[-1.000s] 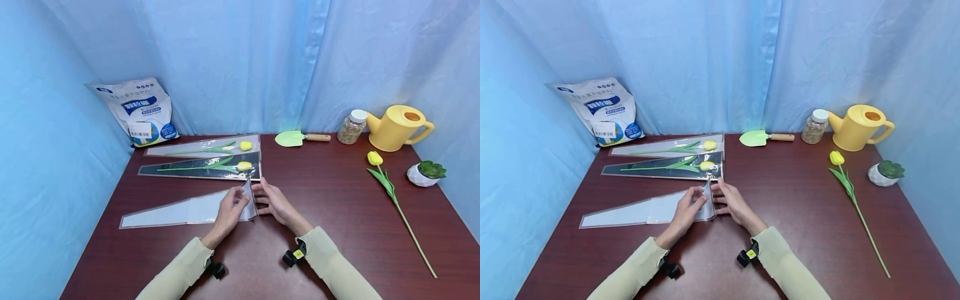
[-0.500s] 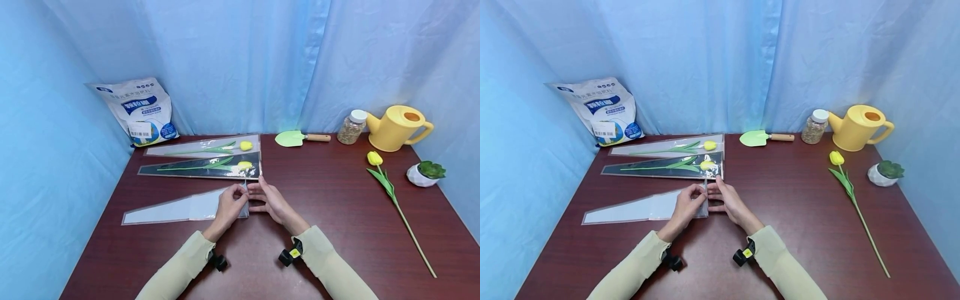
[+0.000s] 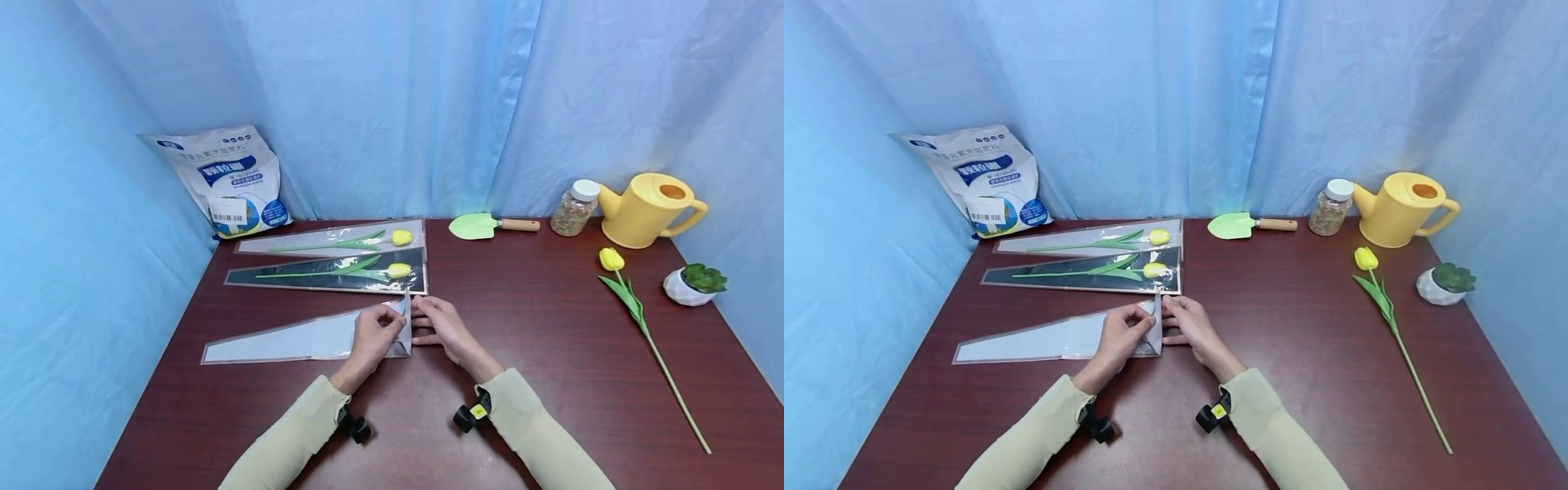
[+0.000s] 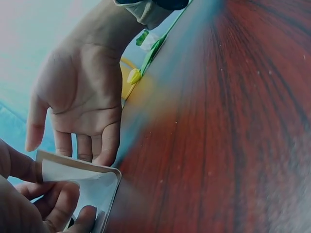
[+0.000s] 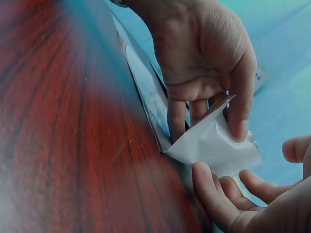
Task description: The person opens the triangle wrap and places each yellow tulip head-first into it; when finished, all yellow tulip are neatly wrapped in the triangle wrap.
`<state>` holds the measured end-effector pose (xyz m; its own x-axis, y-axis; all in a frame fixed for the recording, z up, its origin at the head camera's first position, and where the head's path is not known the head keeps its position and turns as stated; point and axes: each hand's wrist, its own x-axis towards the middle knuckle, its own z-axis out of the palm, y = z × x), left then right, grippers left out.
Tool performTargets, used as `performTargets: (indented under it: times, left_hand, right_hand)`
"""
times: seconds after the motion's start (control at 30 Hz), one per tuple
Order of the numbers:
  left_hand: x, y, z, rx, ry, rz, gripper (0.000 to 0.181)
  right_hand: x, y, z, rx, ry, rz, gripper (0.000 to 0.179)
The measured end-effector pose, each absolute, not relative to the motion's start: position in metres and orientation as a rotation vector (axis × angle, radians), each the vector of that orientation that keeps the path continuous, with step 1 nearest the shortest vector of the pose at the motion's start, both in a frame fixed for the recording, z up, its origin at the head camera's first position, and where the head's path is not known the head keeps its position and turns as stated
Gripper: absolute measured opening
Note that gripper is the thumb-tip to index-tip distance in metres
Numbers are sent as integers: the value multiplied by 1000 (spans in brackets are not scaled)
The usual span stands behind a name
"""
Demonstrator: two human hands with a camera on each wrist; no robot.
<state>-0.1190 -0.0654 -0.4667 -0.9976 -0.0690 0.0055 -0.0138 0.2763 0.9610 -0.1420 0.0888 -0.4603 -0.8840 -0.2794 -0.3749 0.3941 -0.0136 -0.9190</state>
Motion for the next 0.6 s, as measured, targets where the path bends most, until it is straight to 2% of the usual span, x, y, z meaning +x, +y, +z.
performTargets:
  times: [0.3,0.6]
  left_hand:
    - [-119,-65,-470,116,-2440,-1976,11]
    - [-119,-65,-468,170,-2401,-2038,19]
  right_hand:
    - [-145,86,-466,202,1915,-1940,33]
    - [-146,88,-467,207,1966,-1957,28]
